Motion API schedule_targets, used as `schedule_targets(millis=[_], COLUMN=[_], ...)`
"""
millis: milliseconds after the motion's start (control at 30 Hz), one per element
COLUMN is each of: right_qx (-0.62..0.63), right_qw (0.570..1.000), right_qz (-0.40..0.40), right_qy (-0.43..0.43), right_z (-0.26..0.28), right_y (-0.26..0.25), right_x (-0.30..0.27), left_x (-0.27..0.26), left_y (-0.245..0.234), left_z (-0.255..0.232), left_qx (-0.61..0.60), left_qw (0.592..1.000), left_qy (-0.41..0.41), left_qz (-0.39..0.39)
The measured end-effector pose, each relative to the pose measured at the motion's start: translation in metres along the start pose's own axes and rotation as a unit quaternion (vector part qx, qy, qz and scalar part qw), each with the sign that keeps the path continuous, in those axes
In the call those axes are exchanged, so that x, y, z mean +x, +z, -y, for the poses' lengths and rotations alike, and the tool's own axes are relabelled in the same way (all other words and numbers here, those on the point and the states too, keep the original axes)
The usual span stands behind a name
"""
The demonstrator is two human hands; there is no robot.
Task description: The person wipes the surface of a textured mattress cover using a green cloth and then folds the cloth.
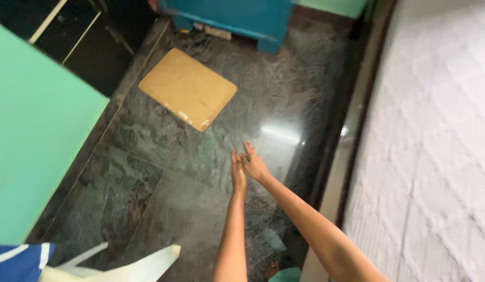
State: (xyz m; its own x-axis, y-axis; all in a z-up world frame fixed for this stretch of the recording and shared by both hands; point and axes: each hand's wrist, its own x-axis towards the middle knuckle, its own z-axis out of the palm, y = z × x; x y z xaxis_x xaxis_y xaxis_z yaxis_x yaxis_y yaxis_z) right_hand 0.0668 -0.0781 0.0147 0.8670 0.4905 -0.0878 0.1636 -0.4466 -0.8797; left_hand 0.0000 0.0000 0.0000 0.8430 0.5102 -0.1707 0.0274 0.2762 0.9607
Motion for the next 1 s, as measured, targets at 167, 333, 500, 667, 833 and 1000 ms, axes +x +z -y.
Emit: schedule_targets(millis=[167,333,500,667,833,1000], right_qx=[-0.283,-0.313,-0.230,-0.168,-0.160,-0.157], right_qw=[0.949,0.883,0.813,0.820,0.820,0.820], right_qz=[-0.109,-0.135,-0.088,-0.051,-0.052,-0.061], right_qy=[0.088,0.322,0.527,0.545,0.547,0.547], right_z=[0.006,-0.008,-0.035,-0.062,-0.074,-0.067], right_y=[-0.131,-0.265,-0.362,-0.377,-0.373,-0.368], right_x=[-0.075,-0.169,-0.268,-0.322,-0.318,-0.315], left_x=[-0.066,-0.137,-0.203,-0.243,-0.271,-0.265], left_y=[0.102,0.216,0.296,0.340,0.352,0.354], left_z=[-0.012,-0.020,-0.029,-0.010,0.001,0.015], left_qx=[0.263,0.428,0.545,0.608,0.695,0.695], left_qw=[0.955,0.846,0.705,0.619,0.533,0.531], left_qy=[0.077,0.143,0.070,0.022,-0.002,-0.050], left_qz=[0.113,0.284,0.447,0.496,0.483,0.481])
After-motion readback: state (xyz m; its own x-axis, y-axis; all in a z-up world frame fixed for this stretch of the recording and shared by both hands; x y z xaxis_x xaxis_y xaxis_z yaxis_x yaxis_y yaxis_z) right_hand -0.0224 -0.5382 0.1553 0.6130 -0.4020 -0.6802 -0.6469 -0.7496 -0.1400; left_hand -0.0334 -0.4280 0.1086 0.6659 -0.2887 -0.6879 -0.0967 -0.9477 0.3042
